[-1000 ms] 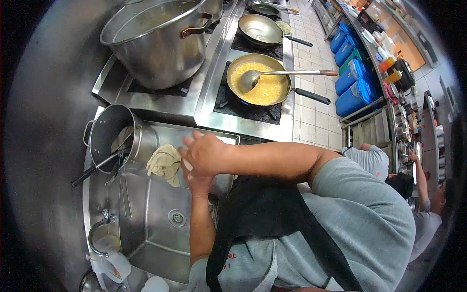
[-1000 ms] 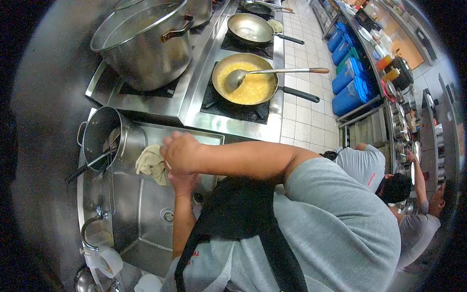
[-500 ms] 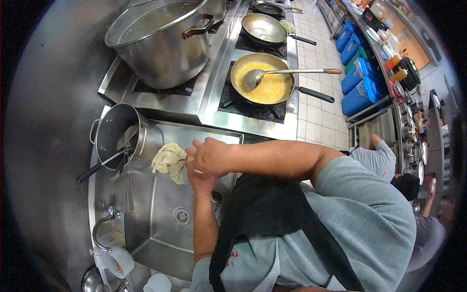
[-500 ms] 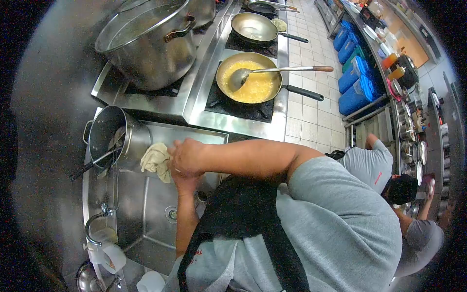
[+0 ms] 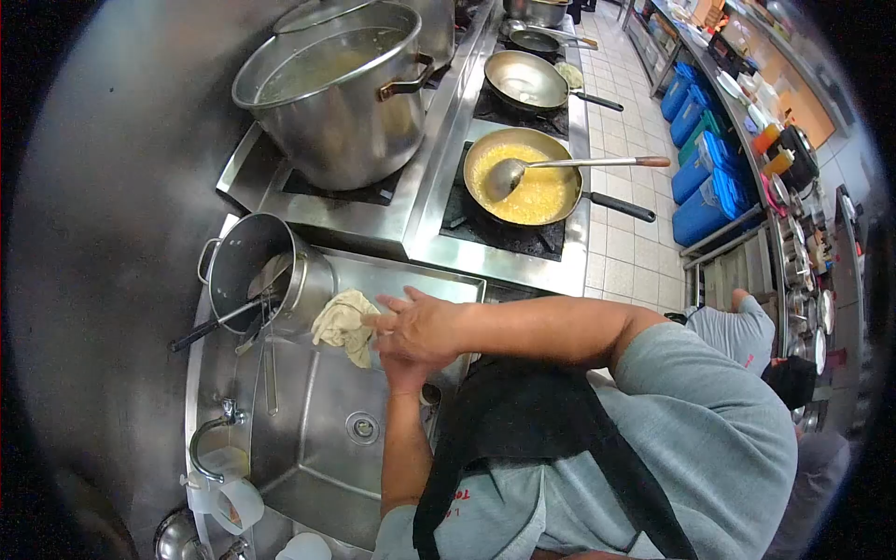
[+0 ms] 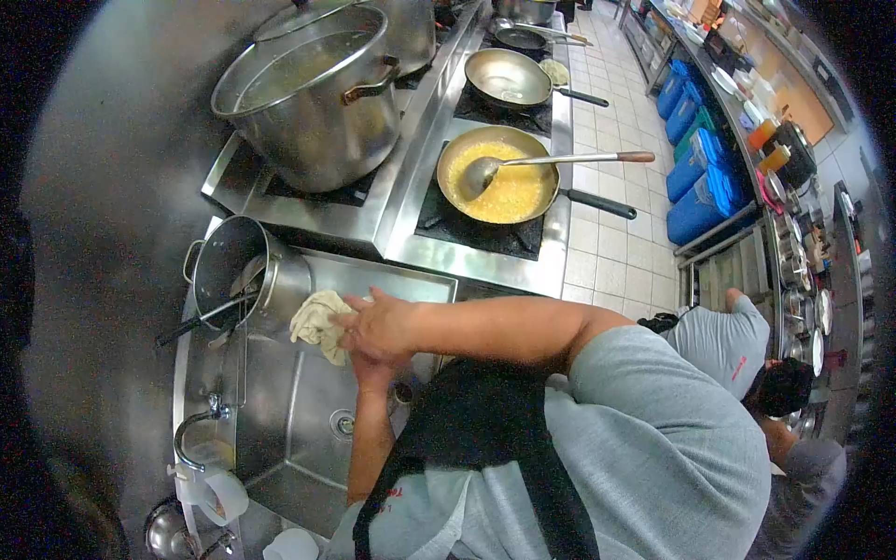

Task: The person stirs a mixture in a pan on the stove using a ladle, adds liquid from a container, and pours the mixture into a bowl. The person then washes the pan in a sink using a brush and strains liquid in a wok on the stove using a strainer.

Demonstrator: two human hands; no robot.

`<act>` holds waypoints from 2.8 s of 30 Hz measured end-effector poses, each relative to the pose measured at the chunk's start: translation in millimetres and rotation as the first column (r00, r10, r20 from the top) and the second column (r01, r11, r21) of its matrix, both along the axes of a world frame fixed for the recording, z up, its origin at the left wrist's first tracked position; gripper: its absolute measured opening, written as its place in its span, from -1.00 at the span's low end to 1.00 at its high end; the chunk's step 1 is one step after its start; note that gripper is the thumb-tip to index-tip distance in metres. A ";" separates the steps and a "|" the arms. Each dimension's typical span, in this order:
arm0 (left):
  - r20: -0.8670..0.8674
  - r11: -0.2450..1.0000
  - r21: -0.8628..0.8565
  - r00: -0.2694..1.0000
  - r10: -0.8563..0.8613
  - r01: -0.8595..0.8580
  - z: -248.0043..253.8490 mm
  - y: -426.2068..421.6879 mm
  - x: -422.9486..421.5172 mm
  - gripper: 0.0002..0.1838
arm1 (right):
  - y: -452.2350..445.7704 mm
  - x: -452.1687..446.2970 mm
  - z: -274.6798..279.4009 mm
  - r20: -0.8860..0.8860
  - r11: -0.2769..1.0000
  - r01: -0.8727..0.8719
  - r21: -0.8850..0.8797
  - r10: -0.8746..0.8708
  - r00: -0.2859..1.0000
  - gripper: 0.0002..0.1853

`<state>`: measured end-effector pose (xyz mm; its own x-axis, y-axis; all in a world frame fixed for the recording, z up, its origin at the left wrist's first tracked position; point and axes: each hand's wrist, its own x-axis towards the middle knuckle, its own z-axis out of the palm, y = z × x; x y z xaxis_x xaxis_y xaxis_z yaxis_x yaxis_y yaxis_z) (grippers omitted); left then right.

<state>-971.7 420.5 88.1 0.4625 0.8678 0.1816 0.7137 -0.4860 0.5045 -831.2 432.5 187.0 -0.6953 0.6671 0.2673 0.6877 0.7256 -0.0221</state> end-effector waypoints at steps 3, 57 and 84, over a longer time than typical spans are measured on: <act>0.400 0.996 -0.082 0.914 0.073 -0.044 10.2 -3.1 9.3 -0.33 | -1.2 -5.9 24.1 0.019 0.965 0.230 -0.123 -0.230 0.973 -0.55; 0.520 0.706 -0.191 0.540 0.662 -0.682 74.8 -100.6 97.9 -0.02 | -58.1 495.4 21.3 0.151 0.506 0.647 -0.570 -0.710 0.688 -0.68; -0.121 0.839 0.541 0.993 0.005 0.062 149.4 95.2 281.2 -0.09 | -202.6 417.1 86.9 -0.261 0.264 -0.674 -0.690 -0.959 -0.108 -0.53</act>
<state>-690.5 515.7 237.6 0.5318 0.6313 0.5644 0.7309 -0.6788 0.0707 -414.1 229.9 274.0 -0.1792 0.8701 -0.4592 -0.5798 -0.4705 -0.6652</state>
